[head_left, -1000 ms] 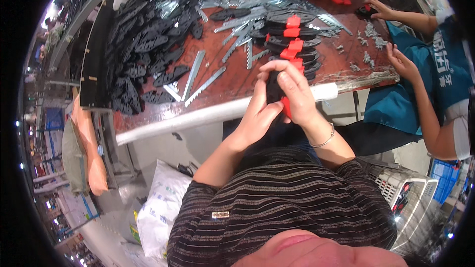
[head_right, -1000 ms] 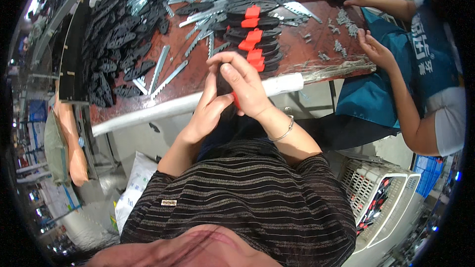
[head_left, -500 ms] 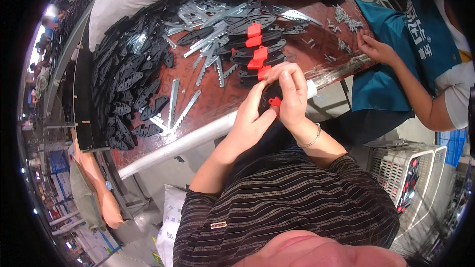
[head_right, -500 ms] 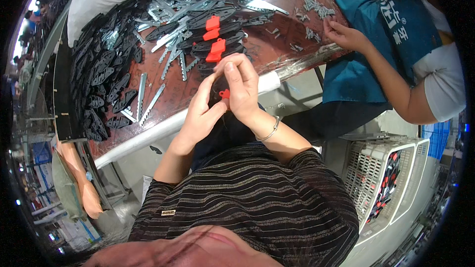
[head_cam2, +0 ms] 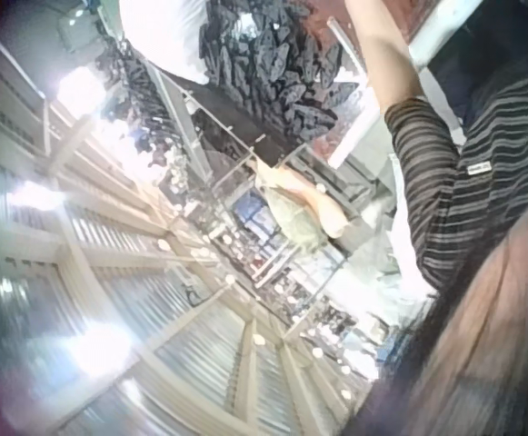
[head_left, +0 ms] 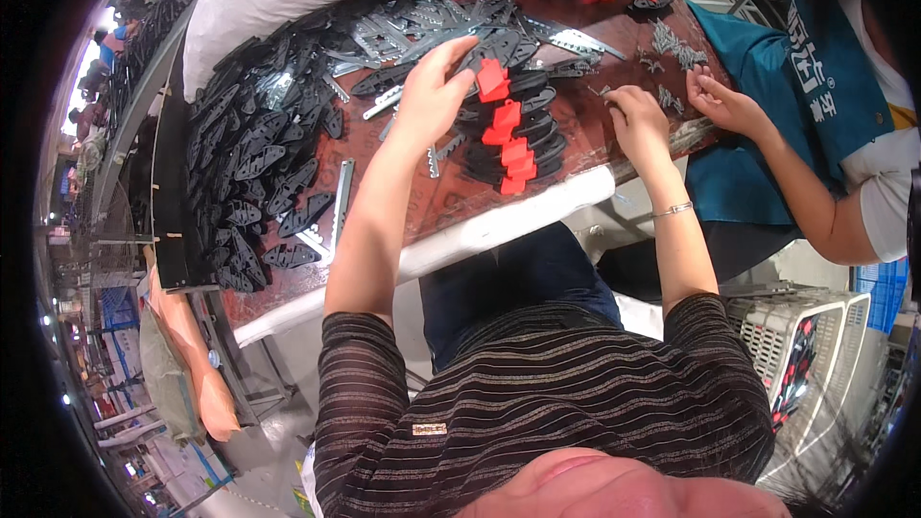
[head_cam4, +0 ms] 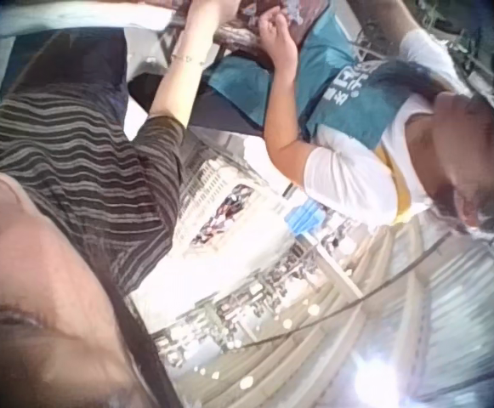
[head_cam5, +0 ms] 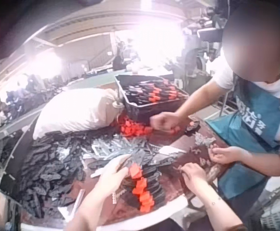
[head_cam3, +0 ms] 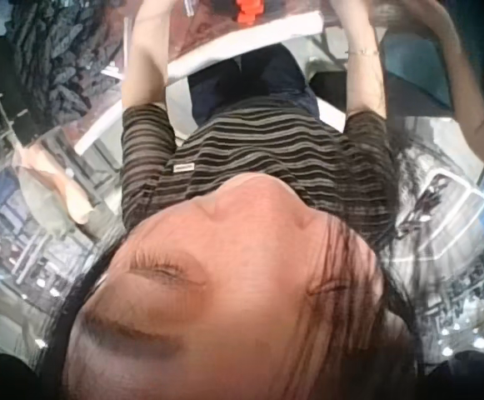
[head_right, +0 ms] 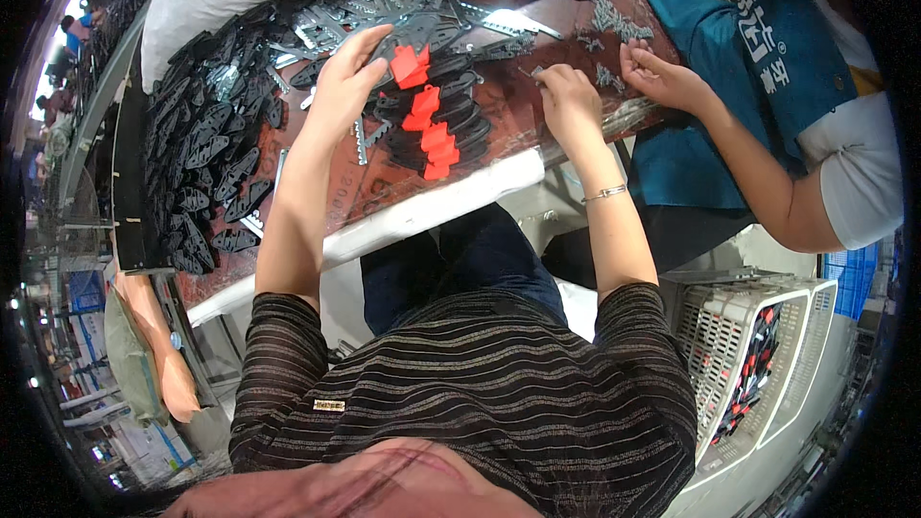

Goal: The person assembles small folding knives by inserting red plastic handles into black metal frames and securing them with screws. The person repeatedly picks up parts from a table, aligns them, and fastens them together, placing finished units aside.

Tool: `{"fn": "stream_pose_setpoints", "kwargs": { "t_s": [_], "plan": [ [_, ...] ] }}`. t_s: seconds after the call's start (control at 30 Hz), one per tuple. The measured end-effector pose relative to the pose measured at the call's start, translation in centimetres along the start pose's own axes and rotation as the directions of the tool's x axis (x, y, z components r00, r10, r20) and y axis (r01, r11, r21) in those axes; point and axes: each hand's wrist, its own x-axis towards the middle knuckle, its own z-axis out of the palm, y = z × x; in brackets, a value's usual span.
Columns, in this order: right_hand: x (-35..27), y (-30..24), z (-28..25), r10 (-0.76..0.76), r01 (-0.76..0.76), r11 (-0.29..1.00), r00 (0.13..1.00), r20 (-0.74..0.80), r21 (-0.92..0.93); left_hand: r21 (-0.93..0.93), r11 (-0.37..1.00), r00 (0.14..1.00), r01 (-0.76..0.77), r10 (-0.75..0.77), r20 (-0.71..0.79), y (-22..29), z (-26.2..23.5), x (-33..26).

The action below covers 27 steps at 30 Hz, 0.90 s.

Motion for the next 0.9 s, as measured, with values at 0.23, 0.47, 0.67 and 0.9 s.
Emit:
{"fn": "stream_pose_setpoints", "kwargs": {
  "t_s": [0.23,0.47,0.67,0.9],
  "plan": [
    [2.5,1.1,1.0,-0.163,0.181,0.979,0.972,0.169,-0.098,0.377,0.925,0.998,-0.054,0.033,0.061,-1.2,0.0,3.1],
    [2.2,-2.6,-0.9,-0.095,0.086,0.99,0.992,0.078,0.11,0.6,0.793,0.958,-0.105,0.243,-0.154,-1.3,-1.9,0.0],
    [-3.8,-11.9,-1.9,-0.197,0.072,0.808,0.968,0.154,0.585,0.771,0.609,0.935,0.188,0.13,-0.331,-6.4,-8.4,-7.4],
    [-6.6,-17.8,3.5,-0.245,-0.084,0.551,0.935,0.257,0.83,0.833,0.4,0.924,0.382,-0.137,-0.358,-8.2,-11.5,-7.1]
  ]
}}
